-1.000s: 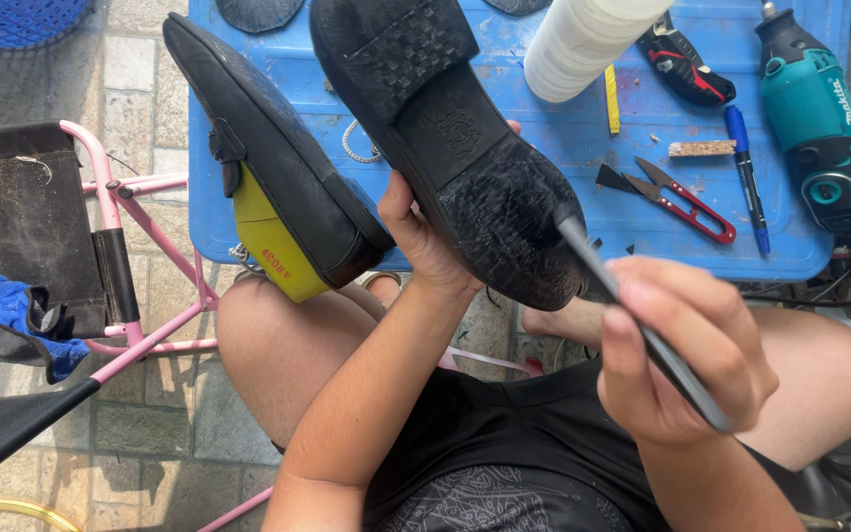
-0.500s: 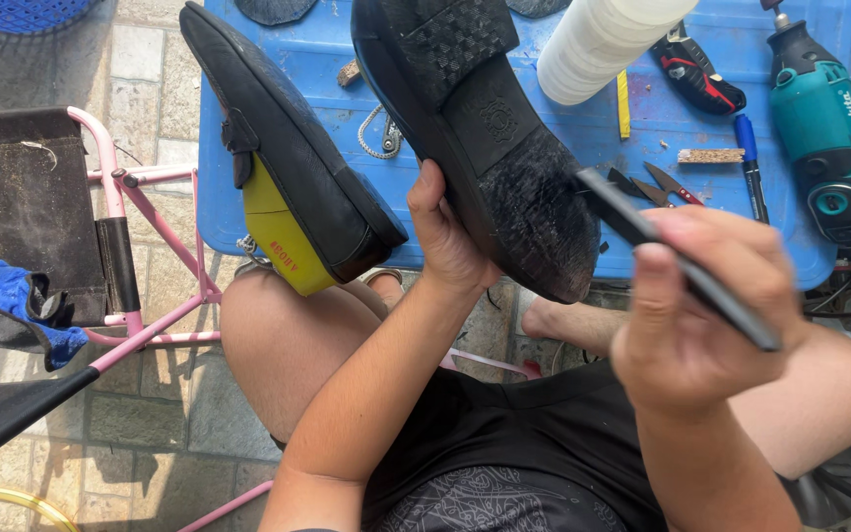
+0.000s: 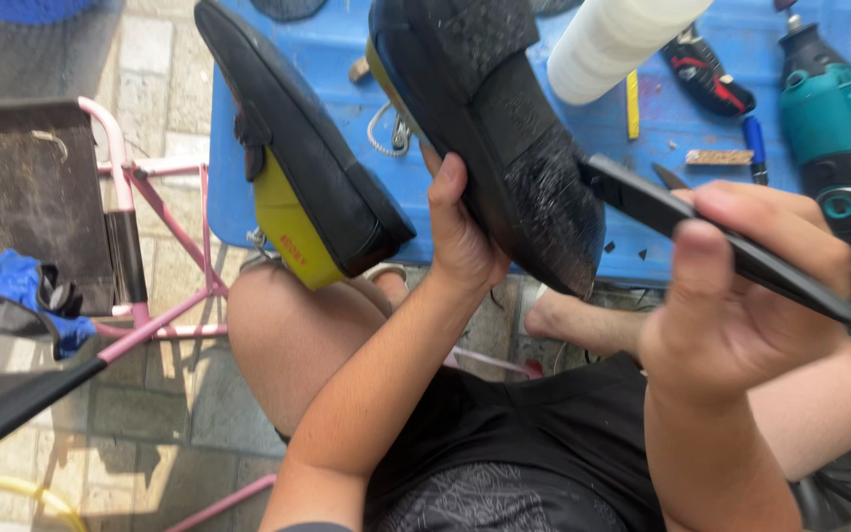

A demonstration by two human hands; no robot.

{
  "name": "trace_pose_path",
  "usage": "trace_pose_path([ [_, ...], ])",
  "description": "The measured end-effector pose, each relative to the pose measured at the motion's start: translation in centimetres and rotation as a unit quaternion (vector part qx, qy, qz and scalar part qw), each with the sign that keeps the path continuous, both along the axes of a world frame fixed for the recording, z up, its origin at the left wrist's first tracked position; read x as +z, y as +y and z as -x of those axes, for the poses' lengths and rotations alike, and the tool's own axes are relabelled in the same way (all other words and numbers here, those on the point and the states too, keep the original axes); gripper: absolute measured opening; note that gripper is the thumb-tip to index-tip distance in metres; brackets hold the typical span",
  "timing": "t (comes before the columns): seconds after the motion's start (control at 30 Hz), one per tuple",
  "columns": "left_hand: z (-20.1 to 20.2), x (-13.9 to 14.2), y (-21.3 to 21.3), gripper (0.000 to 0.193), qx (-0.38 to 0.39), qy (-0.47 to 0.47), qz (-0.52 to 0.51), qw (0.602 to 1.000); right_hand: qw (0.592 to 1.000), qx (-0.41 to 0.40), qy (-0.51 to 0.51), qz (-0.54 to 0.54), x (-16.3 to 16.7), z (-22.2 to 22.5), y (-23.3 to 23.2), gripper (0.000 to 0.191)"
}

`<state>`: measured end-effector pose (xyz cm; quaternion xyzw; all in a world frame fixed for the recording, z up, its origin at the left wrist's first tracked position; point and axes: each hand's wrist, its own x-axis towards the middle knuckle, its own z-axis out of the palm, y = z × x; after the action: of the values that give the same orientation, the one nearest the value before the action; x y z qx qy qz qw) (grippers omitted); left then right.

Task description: The person applies a clear liquid from a squeeze bottle onto the sole of a black shoe and spreads it with a small brush. They repeat this process on different sections of the sole, then wipe the brush with a blue cloth.

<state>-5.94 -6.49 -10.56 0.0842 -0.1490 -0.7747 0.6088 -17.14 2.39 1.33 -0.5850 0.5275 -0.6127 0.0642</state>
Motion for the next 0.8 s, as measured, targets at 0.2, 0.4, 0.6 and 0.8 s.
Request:
trace_pose_path([
  [0.2,0.8,0.5,-0.2,0.064,0.030,0.011,-0.007,0.999,0.998,0.043,-0.039,0.027,-1.3,1.1,-0.2,0.019],
  [0.4,1.0,0.5,-0.4,0.065,0.052,0.002,-0.024,0.998,0.996,-0.003,0.092,0.007,-2.1,2.8,0.6,0.016],
  [0.6,0.8,0.4,-0.2,0.064,0.033,0.013,-0.013,0.999,0.998,0.032,-0.041,0.045,-3.0,3.4,2.2,0.018],
  [0.8,0.9,-0.1,-0.2,0.058,0.024,0.018,-0.030,0.999,0.994,0.064,0.086,0.022,-2.7,2.7,3.2,0.018],
])
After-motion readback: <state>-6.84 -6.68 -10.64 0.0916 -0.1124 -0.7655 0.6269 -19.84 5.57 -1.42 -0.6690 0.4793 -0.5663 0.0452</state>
